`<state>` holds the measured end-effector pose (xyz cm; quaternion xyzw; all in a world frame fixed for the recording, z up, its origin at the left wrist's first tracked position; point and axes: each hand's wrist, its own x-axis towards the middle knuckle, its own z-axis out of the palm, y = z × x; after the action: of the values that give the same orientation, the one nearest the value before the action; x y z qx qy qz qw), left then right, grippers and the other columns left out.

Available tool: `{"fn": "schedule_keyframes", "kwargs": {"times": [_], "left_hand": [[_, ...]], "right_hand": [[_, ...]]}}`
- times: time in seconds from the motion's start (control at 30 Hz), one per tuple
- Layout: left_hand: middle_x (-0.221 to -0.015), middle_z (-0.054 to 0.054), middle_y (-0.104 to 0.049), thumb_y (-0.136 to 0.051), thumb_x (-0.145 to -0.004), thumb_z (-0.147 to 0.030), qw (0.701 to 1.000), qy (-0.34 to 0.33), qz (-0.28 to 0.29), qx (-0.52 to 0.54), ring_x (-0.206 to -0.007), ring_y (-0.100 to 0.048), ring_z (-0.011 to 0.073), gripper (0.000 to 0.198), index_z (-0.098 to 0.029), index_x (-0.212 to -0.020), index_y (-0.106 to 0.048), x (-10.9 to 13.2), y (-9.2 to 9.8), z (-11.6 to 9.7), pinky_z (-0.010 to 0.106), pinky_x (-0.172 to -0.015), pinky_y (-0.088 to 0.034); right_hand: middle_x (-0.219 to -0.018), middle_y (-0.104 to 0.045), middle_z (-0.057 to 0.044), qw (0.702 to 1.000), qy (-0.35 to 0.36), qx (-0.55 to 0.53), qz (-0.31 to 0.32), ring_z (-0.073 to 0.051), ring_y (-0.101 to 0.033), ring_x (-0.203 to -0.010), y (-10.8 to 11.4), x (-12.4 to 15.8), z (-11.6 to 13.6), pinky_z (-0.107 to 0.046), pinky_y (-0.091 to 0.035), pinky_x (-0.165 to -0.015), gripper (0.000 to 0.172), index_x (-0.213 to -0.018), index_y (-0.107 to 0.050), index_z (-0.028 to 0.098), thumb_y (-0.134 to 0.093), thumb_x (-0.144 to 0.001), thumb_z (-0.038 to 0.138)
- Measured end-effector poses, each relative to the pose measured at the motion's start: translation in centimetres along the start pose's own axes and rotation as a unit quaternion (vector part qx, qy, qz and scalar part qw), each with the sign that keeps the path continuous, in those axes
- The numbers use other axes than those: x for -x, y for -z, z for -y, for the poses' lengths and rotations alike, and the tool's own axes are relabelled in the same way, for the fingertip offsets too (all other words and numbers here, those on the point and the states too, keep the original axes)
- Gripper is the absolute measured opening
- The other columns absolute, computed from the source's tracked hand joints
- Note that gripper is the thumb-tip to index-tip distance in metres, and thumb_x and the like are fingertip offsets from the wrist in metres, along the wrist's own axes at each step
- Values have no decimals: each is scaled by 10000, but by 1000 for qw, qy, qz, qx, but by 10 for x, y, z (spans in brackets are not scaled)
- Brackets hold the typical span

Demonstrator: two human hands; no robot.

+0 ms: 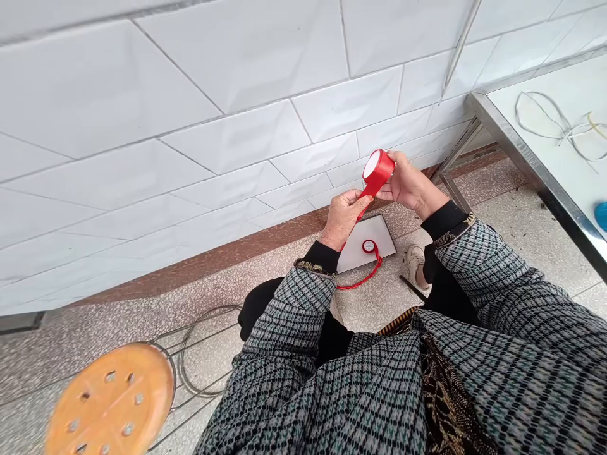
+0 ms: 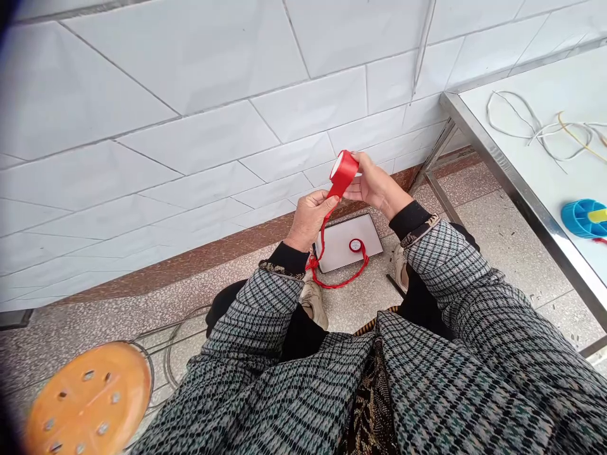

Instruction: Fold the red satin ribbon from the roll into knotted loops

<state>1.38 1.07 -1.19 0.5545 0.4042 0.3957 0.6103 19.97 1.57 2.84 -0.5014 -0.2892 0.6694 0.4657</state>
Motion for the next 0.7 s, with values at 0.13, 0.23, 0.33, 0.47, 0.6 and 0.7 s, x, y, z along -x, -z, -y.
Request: {"fn": "schedule_keyframes", "kwargs": {"times": [0.13,0.23,0.33,0.47,0.6,0.7], "left_hand": [[-590,-64,-576,-870,-799,-376,1000,13,-2,4,-516,-376,85,400,-198,-1145,-778,-2,6,1,246,-533,-269],[-525,-110,-489,-880,-801,-262,1000,11,18,-8,-466,-325,90,740,-250,-1510,-670,-3,11,-5,266,-514,-262],[-513,-119,-466,-880,-790,-175,999,0,47,-24,-459,-319,87,857,-275,-1602,-622,-2,16,-12,274,-509,-290],[-532,-107,-499,-883,-793,-134,995,-8,89,-37,-487,-374,85,890,-274,-1627,-605,-1,20,-13,250,-507,-320],[-596,-81,-562,-927,-796,-181,993,-27,115,-13,-507,-425,83,860,-286,-1594,-623,-5,23,0,236,-504,-346],[-652,-53,-623,-957,-788,-234,991,-29,129,22,-511,-467,93,854,-287,-1574,-626,-11,24,10,243,-496,-360]], "right_hand": [[-756,-741,-47,998,-54,-2,30,-170,-713,-622,-2,5,5,-259,-635,-578,463,-1011,-614,241,-590,-1033,703],[-747,-748,-44,995,-82,6,51,-166,-702,-599,-2,8,6,-257,-629,-560,400,-1015,-633,232,-597,-1041,630],[-749,-756,-45,993,-96,12,60,-177,-715,-621,-2,12,6,-267,-635,-575,330,-1039,-656,225,-578,-1053,545],[-780,-775,-68,991,-102,31,85,-185,-721,-629,-4,17,6,-279,-650,-592,339,-1037,-668,212,-565,-1067,533],[-744,-756,-56,989,-106,23,103,-167,-702,-589,-6,19,5,-258,-643,-567,376,-1025,-653,207,-547,-1091,562],[-715,-736,-51,986,-112,28,116,-153,-685,-552,-6,18,5,-242,-632,-542,492,-1009,-645,203,-536,-1088,676]]}}
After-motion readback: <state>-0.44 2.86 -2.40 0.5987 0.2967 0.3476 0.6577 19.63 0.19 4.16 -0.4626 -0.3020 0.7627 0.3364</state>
